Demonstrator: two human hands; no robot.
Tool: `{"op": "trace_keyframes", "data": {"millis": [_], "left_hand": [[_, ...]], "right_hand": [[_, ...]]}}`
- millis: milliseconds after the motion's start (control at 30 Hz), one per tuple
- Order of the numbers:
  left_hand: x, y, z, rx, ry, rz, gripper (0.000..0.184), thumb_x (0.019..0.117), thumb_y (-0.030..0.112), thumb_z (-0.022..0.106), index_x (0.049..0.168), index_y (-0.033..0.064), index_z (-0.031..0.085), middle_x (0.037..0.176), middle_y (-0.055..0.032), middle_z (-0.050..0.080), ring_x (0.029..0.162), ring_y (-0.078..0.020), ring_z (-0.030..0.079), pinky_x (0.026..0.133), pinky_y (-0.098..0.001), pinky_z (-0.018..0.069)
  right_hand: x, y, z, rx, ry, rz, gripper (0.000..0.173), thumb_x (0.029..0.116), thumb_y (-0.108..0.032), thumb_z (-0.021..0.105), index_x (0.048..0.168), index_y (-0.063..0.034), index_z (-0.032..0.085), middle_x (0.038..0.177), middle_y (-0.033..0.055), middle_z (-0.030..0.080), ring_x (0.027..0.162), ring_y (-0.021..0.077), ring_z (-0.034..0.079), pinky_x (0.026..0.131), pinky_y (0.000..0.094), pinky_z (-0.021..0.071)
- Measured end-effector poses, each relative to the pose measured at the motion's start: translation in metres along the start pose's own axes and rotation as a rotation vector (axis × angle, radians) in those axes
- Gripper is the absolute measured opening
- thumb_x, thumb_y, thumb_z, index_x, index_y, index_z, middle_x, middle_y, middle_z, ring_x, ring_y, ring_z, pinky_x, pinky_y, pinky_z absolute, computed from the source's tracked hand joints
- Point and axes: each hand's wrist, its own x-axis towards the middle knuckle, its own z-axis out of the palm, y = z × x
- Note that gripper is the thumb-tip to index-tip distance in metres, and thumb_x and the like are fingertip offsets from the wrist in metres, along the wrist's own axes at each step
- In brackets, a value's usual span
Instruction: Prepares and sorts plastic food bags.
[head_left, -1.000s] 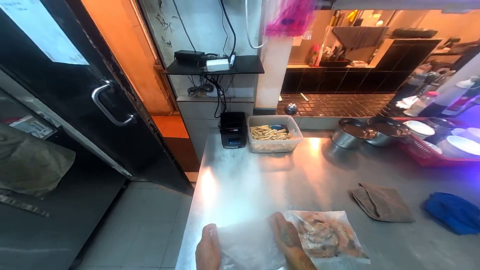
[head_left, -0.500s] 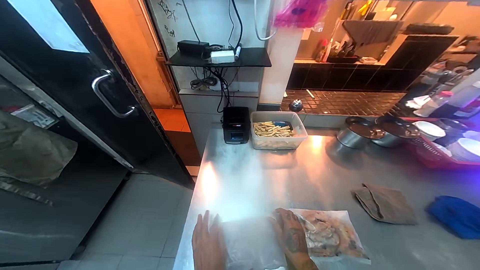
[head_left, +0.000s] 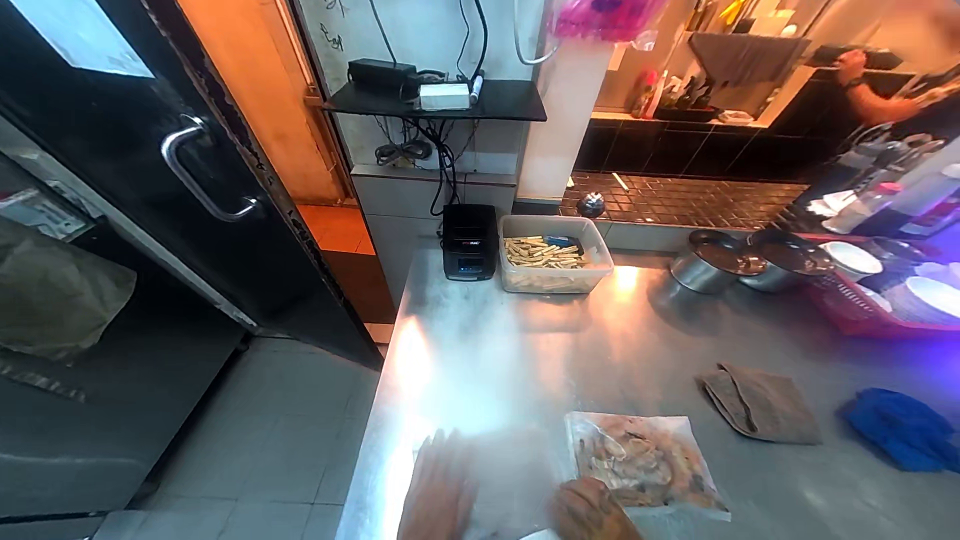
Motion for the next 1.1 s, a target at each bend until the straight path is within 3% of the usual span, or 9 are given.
{"op": "trace_keyframes", "data": {"millis": [133,267,433,600,733,833,933,1033,1100], "left_hand": [[-0.001,-0.003,0.001,-0.005,0.01,0.02,0.055,0.1093,0.05,0.03,0.15,0.0234,0.055,0.159,-0.0128,0.045,0.151,-0.0365,0.036,0.124,-0.0581,0.0244],[-0.014,-0.019,-0.008,-0.114,-0.038,0.126,0.067,0.1059,0.058,0.038,0.153,0.0106,0.05,0.16,-0.0225,0.04,0.152,-0.0385,0.034,0.125,-0.0594,0.0207],[-0.031,-0.048,-0.034,-0.153,-0.234,0.312,0.111,0.0754,0.084,0.064,0.157,0.0129,0.042,0.162,-0.0256,0.035,0.153,-0.0413,0.03,0.126,-0.057,0.0221],[-0.03,-0.058,-0.036,-0.182,-0.219,0.353,0.087,0.0894,0.054,0.073,0.153,0.0017,0.044,0.158,-0.0282,0.04,0.149,-0.0404,0.038,0.124,-0.0515,0.0304],[-0.028,-0.057,-0.039,-0.304,-0.141,0.332,0.066,0.0992,0.037,0.063,0.147,-0.0059,0.048,0.153,-0.0262,0.048,0.146,-0.0348,0.045,0.123,-0.0467,0.0349],[-0.013,-0.055,-0.057,-0.417,-0.182,0.197,0.049,0.1052,0.032,0.055,0.142,-0.0015,0.058,0.144,-0.0178,0.061,0.137,-0.0281,0.056,0.118,-0.0457,0.0432],[0.027,-0.053,-0.089,-0.565,-0.312,-0.069,0.042,0.1081,0.032,0.047,0.123,0.0012,0.072,0.108,-0.0182,0.076,0.103,-0.0301,0.074,0.095,-0.0553,0.0557],[0.075,-0.057,-0.108,-0.845,-0.568,-0.448,0.049,0.1089,0.041,0.042,0.108,0.0001,0.069,0.087,-0.0074,0.069,0.077,-0.0137,0.067,0.075,-0.0368,0.0575],[0.094,-0.06,-0.104,-0.953,-0.692,-0.673,0.047,0.1095,0.045,0.041,0.108,0.0035,0.064,0.078,-0.003,0.065,0.064,-0.0113,0.063,0.062,-0.031,0.0564]], "right_hand": [[-0.009,0.004,0.002,-0.011,-0.042,-0.007,0.021,0.1017,-0.017,0.059,0.117,-0.0199,0.073,0.111,0.0029,0.073,0.113,0.0205,0.065,0.1,0.0367,0.0501],[-0.012,0.005,-0.001,0.082,-0.036,0.048,0.038,0.1017,-0.039,0.061,0.134,-0.0187,0.064,0.137,0.0114,0.064,0.135,0.0269,0.055,0.112,0.0416,0.0439],[0.001,0.018,0.001,0.123,-0.151,-0.035,0.051,0.1031,-0.029,0.052,0.153,-0.0225,0.048,0.163,0.0059,0.042,0.155,0.0267,0.03,0.126,0.0472,0.0251],[0.004,0.03,0.01,0.156,-0.201,-0.066,0.044,0.1042,-0.025,0.051,0.148,-0.0248,0.055,0.159,0.003,0.047,0.153,0.026,0.033,0.125,0.0482,0.0279],[0.008,0.03,0.011,0.273,-0.172,0.007,0.037,0.1064,-0.023,0.048,0.14,-0.0241,0.063,0.153,0.002,0.055,0.15,0.025,0.039,0.124,0.0464,0.0308],[0.027,0.032,0.005,0.438,-0.117,0.093,0.033,0.1055,-0.018,0.049,0.13,-0.0175,0.07,0.141,0.004,0.065,0.145,0.0262,0.048,0.123,0.0474,0.034],[0.068,0.035,-0.023,0.608,-0.168,0.352,0.03,0.1023,-0.013,0.052,0.12,-0.0054,0.075,0.126,0.0119,0.072,0.13,0.0269,0.062,0.115,0.0454,0.0442],[0.112,0.051,-0.034,0.851,-0.305,0.752,0.029,0.1053,-0.026,0.052,0.099,-0.0041,0.07,0.083,0.0035,0.066,0.077,0.0102,0.062,0.075,0.0312,0.052],[0.126,0.063,-0.023,1.027,-0.412,0.992,0.027,0.1056,-0.029,0.052,0.091,-0.0093,0.063,0.072,-0.002,0.06,0.063,0.0074,0.059,0.062,0.0284,0.0515]]}}
